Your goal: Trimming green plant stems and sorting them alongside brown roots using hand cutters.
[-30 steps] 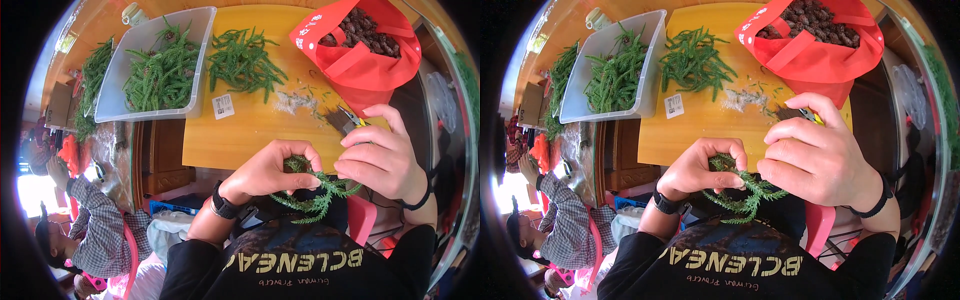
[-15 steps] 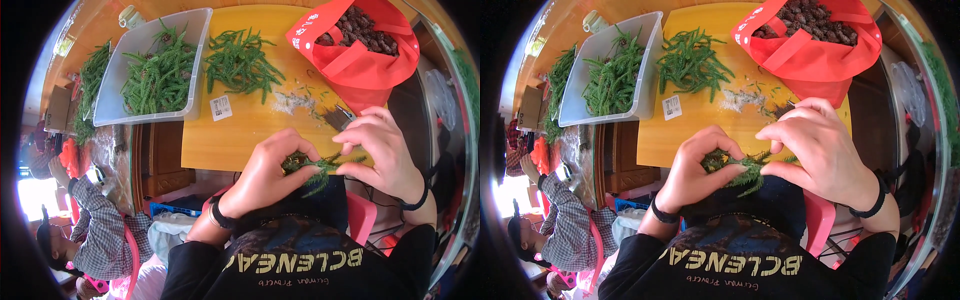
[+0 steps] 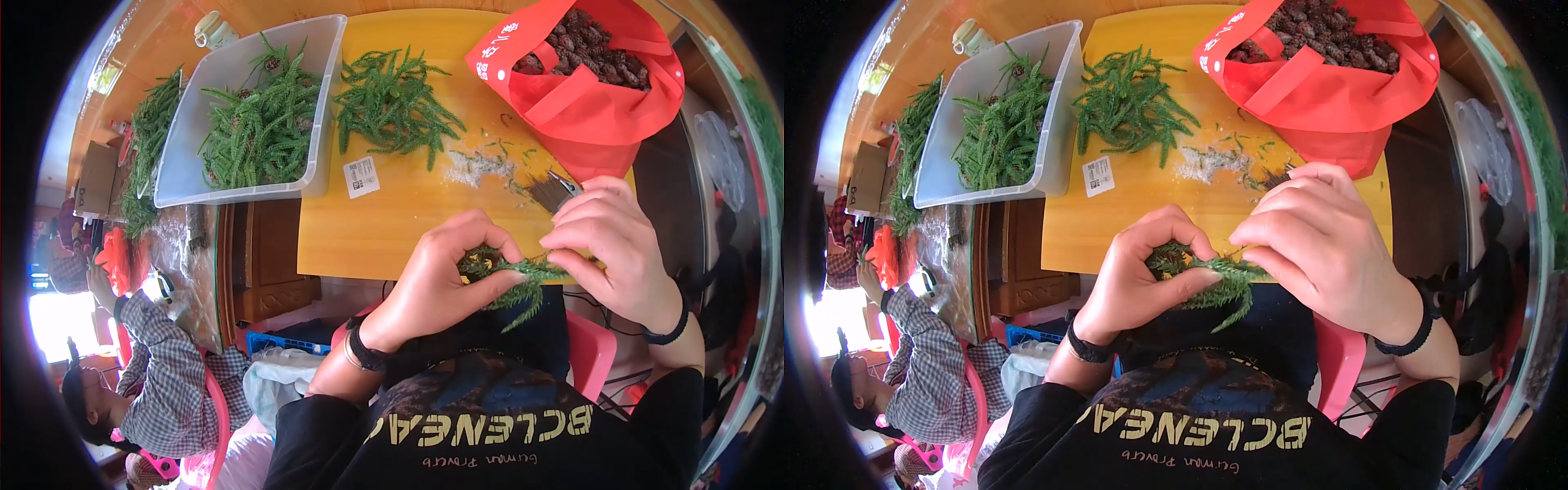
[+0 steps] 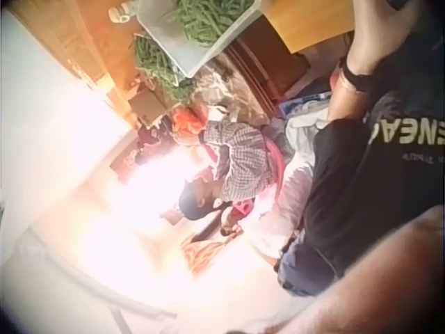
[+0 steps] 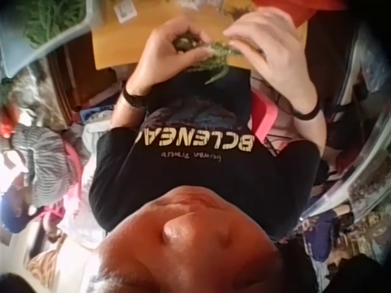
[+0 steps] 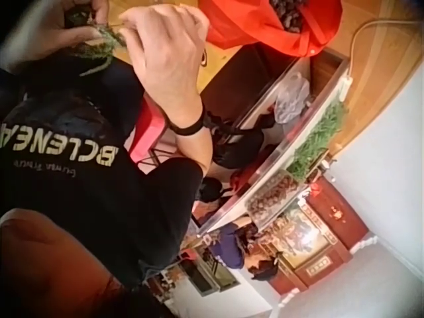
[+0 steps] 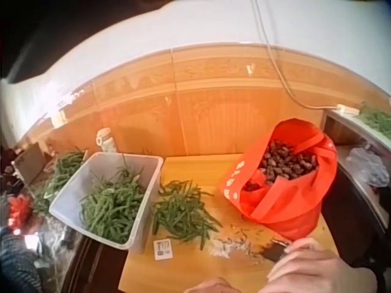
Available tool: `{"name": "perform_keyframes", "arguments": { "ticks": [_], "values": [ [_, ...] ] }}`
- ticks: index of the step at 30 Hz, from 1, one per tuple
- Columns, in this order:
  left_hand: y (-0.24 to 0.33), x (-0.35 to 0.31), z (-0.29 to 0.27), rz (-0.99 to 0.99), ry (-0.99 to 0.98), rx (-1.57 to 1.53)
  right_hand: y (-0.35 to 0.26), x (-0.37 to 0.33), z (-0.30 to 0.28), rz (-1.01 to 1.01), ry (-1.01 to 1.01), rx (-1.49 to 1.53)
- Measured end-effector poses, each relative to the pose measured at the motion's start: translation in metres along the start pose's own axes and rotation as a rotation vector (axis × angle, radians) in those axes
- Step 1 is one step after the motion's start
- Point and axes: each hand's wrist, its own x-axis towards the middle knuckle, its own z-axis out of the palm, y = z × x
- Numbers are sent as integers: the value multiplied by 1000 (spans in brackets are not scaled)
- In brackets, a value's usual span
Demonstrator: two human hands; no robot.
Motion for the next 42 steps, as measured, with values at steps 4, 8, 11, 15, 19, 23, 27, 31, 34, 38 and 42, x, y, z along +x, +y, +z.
{"name": "perform_keyframes", "arguments": {
  "ticks": [4,8,11,15,19,23,27,31,34,38,42],
  "values": [
    [1,-1,-4,-172,-111,-251,1,1,-5,-65,-25,-25],
    [-3,-4,-11,-338,-171,-408,11,-8,-7,279,44,-21],
    [-10,-7,-12,-446,-206,-535,61,-47,7,470,-45,-190],
    [-21,-13,-5,-387,-150,-735,91,-99,34,620,-249,-312],
    [-30,-15,0,-288,-158,-902,99,-109,40,696,-188,-116],
    [-29,-15,1,-284,-196,-842,119,-117,41,634,-98,59],
    [-28,-17,0,-290,-200,-831,125,-127,38,588,-99,80],
    [-22,-17,7,-257,-182,-710,123,-128,43,487,-116,-166],
    [-19,-17,8,-240,-202,-679,112,-122,44,589,-79,-184],
    [-15,-17,6,-254,-199,-691,110,-129,39,515,13,-154],
    [-15,-18,3,-332,-197,-786,107,-141,27,602,92,-41]
  ]
}}
